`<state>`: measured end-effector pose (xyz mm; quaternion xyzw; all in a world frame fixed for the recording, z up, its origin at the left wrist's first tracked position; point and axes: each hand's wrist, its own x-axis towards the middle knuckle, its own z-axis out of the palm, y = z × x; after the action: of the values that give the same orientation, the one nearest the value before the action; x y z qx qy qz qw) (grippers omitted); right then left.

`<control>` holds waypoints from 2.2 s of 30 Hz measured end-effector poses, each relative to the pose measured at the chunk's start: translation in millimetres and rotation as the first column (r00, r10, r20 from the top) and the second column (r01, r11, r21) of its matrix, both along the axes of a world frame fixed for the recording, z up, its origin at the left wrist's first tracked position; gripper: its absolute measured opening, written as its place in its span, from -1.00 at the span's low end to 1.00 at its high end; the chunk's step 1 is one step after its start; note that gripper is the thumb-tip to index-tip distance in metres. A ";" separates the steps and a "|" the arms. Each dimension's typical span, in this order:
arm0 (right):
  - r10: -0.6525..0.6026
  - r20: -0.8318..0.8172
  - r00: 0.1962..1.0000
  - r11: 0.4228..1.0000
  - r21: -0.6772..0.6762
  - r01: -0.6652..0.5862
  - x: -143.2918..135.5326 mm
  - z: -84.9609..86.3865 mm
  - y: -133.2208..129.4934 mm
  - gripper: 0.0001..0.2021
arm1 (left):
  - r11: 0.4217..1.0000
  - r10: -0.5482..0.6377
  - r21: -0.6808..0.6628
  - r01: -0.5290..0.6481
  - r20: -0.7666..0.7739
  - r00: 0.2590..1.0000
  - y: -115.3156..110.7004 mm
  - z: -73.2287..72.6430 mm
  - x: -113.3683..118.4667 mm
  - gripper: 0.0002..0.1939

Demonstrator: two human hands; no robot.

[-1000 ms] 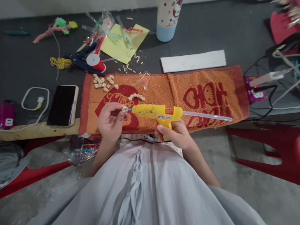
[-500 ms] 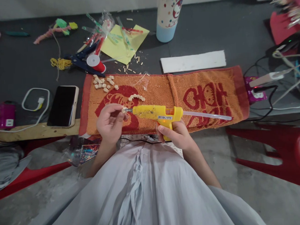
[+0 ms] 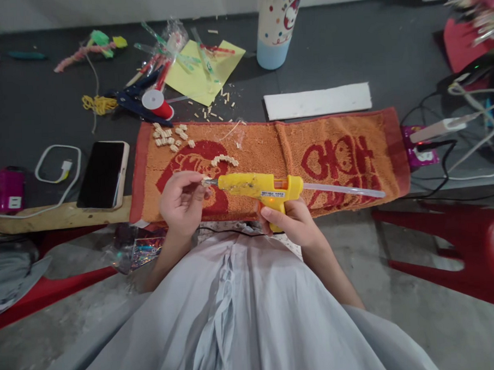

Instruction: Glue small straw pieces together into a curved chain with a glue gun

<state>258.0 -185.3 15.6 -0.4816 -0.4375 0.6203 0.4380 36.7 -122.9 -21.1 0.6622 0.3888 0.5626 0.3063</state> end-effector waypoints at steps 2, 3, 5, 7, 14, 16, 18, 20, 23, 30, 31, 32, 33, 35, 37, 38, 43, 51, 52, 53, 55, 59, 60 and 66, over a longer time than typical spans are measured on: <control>-0.002 0.012 1.000 1.000 0.005 0.002 0.2 -0.7 0.3 -0.58 | 1.000 -0.005 0.001 0.005 0.012 1.000 -0.3 -0.1 0.2 -0.84; -0.008 0.011 1.000 1.000 0.005 0.008 0.2 -0.9 0.3 -0.58 | 1.000 -0.007 -0.001 0.007 0.024 1.000 -0.3 0.2 0.3 -0.84; -0.012 -0.002 1.000 1.000 -0.001 0.012 -0.1 -1.0 0.1 -0.59 | 1.000 -0.010 -0.001 0.010 0.046 0.999 0.1 1.2 0.8 -0.84; -0.005 -0.027 1.000 1.000 -0.001 0.005 -0.5 -0.7 0.1 -0.61 | 1.000 -0.016 0.007 0.016 0.062 0.998 0.7 2.4 1.3 -0.85; 0.000 -0.014 1.000 1.000 0.018 0.000 0.9 -1.4 0.5 -0.61 | 1.000 -0.009 0.000 0.009 0.051 0.999 0.5 3.3 3.1 -0.86; 0.014 -0.024 1.000 1.000 0.017 -0.014 1.9 -2.2 -0.6 -0.62 | 1.000 -0.012 0.000 0.012 0.069 0.998 0.0 3.5 3.3 -0.86; 0.038 -0.036 0.999 0.999 0.026 -0.037 2.7 -3.5 -1.4 -0.63 | 1.000 -0.023 0.007 0.022 0.095 0.995 -0.4 3.8 3.5 -0.85; 0.043 -0.043 0.998 0.998 0.041 -0.042 3.2 -5.2 -1.5 -0.64 | 0.999 -0.034 0.013 0.033 0.105 0.994 -0.5 4.0 3.5 -0.83; 0.021 -0.043 0.999 0.998 0.053 -0.019 4.1 -7.6 -1.0 -0.67 | 0.999 -0.040 0.024 0.038 0.099 0.994 -0.2 4.4 3.3 -0.82; 0.042 -0.063 0.997 0.998 0.056 -0.038 3.6 -5.2 -1.9 -0.66 | 0.999 -0.024 0.030 0.021 0.075 0.997 0.0 4.3 2.6 -0.85; 0.039 -0.064 0.997 0.998 0.057 -0.036 3.2 -4.7 -1.6 -0.66 | 0.999 -0.022 0.030 0.020 0.067 0.997 -0.2 3.8 2.5 -0.85; 0.034 -0.059 0.998 0.998 0.059 -0.031 3.0 -4.4 -1.2 -0.66 | 0.999 -0.022 0.030 0.020 0.061 0.998 -0.4 3.3 2.3 -0.85; 0.027 -0.052 0.998 0.998 0.063 -0.024 3.0 -4.4 -0.8 -0.66 | 0.999 -0.024 0.030 0.022 0.056 0.998 -0.7 2.7 2.2 -0.85; 0.017 -0.036 0.999 0.998 0.065 -0.015 3.5 -5.1 -0.4 -0.65 | 0.999 -0.024 0.033 0.023 0.053 0.998 -1.0 1.6 2.0 -0.85; 0.010 -0.030 1.000 0.999 0.052 -0.009 4.4 -5.9 -0.9 -0.64 | 0.999 -0.015 0.033 0.013 0.052 0.999 -1.2 0.9 1.9 -0.86; 0.013 -0.029 0.999 0.999 0.043 -0.012 4.8 -6.2 -1.4 -0.63 | 0.999 -0.008 0.033 0.006 0.050 0.999 -1.3 0.8 2.0 -0.87; 0.013 -0.035 0.999 0.999 0.040 -0.011 4.7 -5.4 -2.1 -0.63 | 1.000 -0.005 0.011 0.005 0.051 0.999 -1.6 2.0 3.0 -0.88; 0.029 -0.027 0.999 0.999 0.040 -0.028 4.4 -5.2 -2.3 -0.63 | 1.000 0.004 0.008 -0.005 0.135 0.991 -1.3 6.0 5.5 -0.89; 0.031 -0.017 0.999 0.999 0.041 -0.030 4.5 -5.5 -2.5 -0.62 | 1.000 0.006 0.008 -0.007 0.137 0.991 -1.1 6.3 5.8 -0.89; 0.028 -0.006 1.000 0.999 0.043 -0.028 4.4 -5.9 -2.6 -0.61 | 1.000 0.004 0.010 -0.006 0.138 0.990 -1.0 6.7 6.1 -0.90; 0.018 0.011 1.000 0.999 0.051 -0.018 4.2 -6.5 -2.4 -0.59 | 1.000 -0.001 0.012 -0.001 0.139 0.990 -1.1 7.4 6.8 -0.89; 0.021 -0.005 1.000 0.997 0.068 -0.021 3.6 -6.6 -1.9 -0.62 | 1.000 0.001 0.009 -0.003 0.166 0.986 -1.6 8.1 8.1 -0.88; 0.029 -0.010 1.000 0.997 0.071 -0.028 3.5 -6.4 -1.9 -0.63 | 1.000 0.002 0.007 -0.004 0.172 0.985 -1.7 8.0 8.2 -0.87; 0.017 -0.019 1.000 0.998 0.057 -0.016 3.2 -5.5 -2.1 -0.63 | 1.000 0.000 0.004 -0.001 0.164 0.986 -0.6 7.7 8.0 -0.88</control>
<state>261.3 -187.4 10.1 -0.4595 -0.4548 0.6159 0.4503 44.7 -123.5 -13.4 0.6142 0.3612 0.6160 0.3358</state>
